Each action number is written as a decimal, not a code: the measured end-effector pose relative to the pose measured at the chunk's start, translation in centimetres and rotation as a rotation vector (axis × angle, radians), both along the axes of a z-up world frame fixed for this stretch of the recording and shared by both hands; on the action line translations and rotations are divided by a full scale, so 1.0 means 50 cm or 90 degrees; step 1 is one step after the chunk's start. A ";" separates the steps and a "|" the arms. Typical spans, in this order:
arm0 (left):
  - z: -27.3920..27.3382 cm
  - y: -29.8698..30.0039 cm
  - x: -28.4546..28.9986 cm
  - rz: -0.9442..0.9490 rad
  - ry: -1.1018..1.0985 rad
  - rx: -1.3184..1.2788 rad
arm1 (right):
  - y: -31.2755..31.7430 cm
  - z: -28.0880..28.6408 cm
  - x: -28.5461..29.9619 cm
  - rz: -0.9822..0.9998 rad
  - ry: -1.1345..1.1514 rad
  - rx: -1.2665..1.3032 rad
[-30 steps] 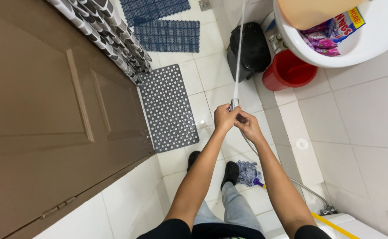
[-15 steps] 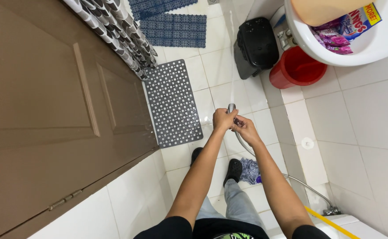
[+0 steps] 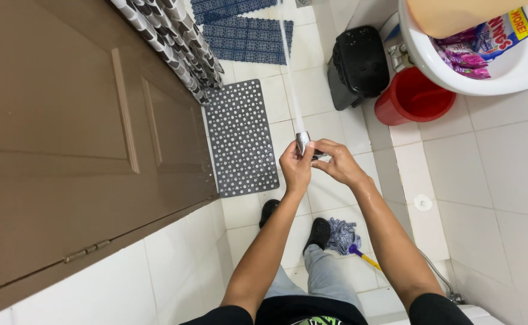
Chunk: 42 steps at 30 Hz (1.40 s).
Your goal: Cleaning bathroom surfaces, a toilet, and using a bidet sprayer.
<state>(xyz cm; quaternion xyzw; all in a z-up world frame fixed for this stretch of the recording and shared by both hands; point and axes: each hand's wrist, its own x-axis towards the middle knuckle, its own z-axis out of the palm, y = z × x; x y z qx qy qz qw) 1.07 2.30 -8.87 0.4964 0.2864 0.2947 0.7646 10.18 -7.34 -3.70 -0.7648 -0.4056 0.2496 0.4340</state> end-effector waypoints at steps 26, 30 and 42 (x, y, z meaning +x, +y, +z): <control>-0.003 -0.145 -0.049 0.154 -0.018 0.040 | -0.121 -0.009 -0.050 0.086 0.075 0.060; 0.033 -0.168 -0.007 0.048 -0.005 0.047 | -0.173 -0.033 -0.040 -0.040 0.025 0.093; 0.077 -0.153 0.024 0.057 0.018 0.111 | -0.153 0.033 -0.007 -0.043 0.038 0.090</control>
